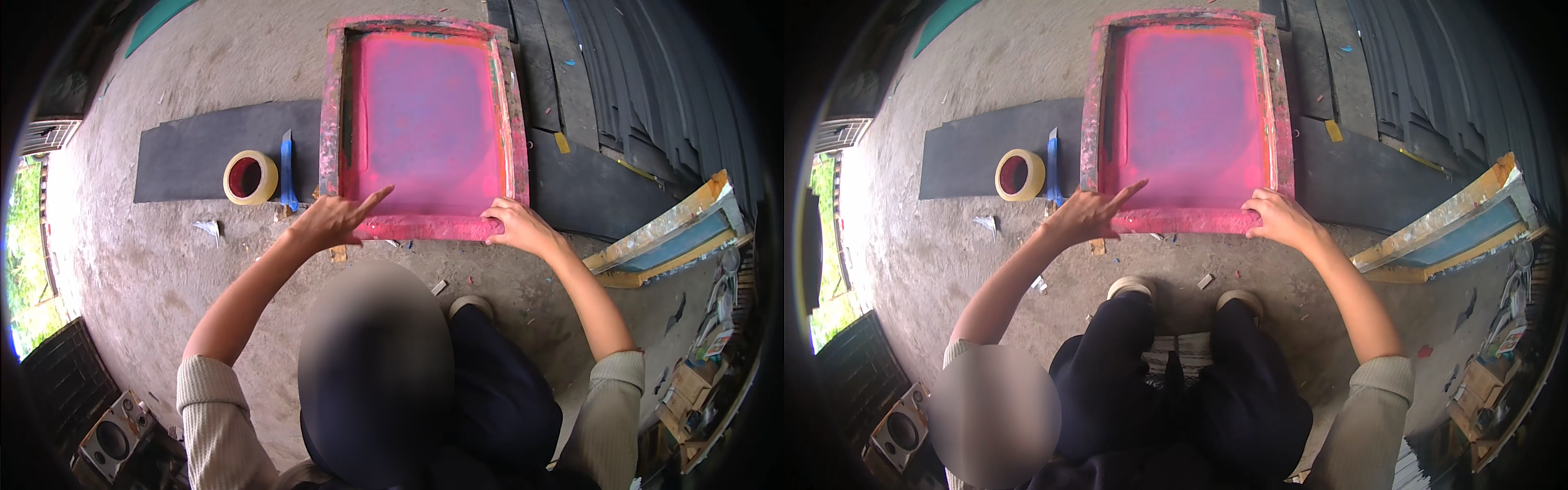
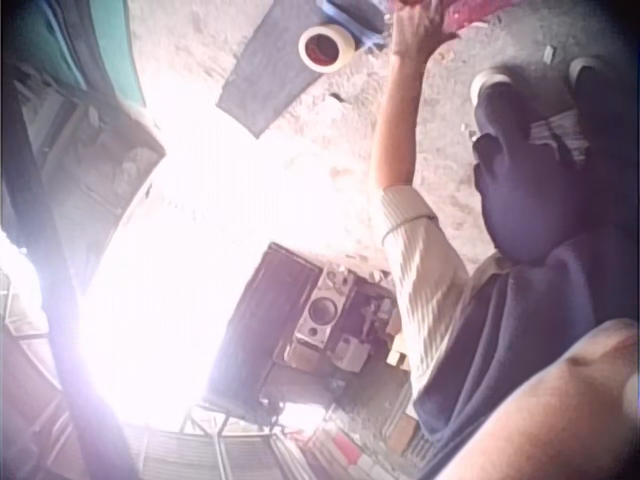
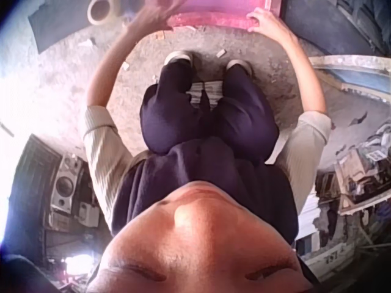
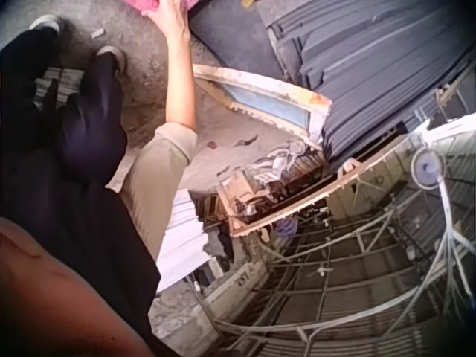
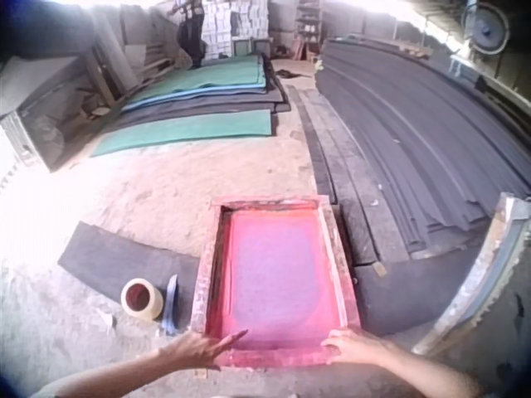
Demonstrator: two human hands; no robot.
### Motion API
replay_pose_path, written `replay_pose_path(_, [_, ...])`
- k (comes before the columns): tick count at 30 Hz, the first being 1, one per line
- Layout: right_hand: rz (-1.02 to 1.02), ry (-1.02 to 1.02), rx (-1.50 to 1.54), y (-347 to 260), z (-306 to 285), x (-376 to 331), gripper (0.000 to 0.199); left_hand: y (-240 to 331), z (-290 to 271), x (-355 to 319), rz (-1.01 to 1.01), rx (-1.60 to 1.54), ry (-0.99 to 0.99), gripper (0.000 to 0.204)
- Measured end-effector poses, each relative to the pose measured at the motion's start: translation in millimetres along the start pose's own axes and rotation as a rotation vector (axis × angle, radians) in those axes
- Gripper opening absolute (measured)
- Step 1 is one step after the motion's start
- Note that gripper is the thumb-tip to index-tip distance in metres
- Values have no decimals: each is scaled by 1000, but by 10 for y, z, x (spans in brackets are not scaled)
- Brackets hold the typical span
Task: The person sits on the floor and repeatedly applies strips of masking tape to the edges of a pink rectangular frame. They use a blue utility knife to cut the tape and press it down with their fingers, working on different sides of the frame throughout the clip.
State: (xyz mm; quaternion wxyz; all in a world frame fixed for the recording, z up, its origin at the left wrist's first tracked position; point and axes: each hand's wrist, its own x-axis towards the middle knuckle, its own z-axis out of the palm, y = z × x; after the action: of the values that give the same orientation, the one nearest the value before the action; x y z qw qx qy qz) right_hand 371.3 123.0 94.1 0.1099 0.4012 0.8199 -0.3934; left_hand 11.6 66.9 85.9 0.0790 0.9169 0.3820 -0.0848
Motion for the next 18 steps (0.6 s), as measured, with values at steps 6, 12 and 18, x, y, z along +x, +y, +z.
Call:
replay_pose_path(6, [-183, 91, -458, 25, 10, -99, 60, 130, -37, -58, -142, -70, 4, 114])
replay_pose_path(12, [-199, 147, -366, 113, 25, -101, 67, 61, -84, -11, -129, -24, -28, 116])
replay_pose_path(18, [-228, 213, -372, 98, 82, -91, 71, 26, -53, -43, -140, -80, -81, 114])
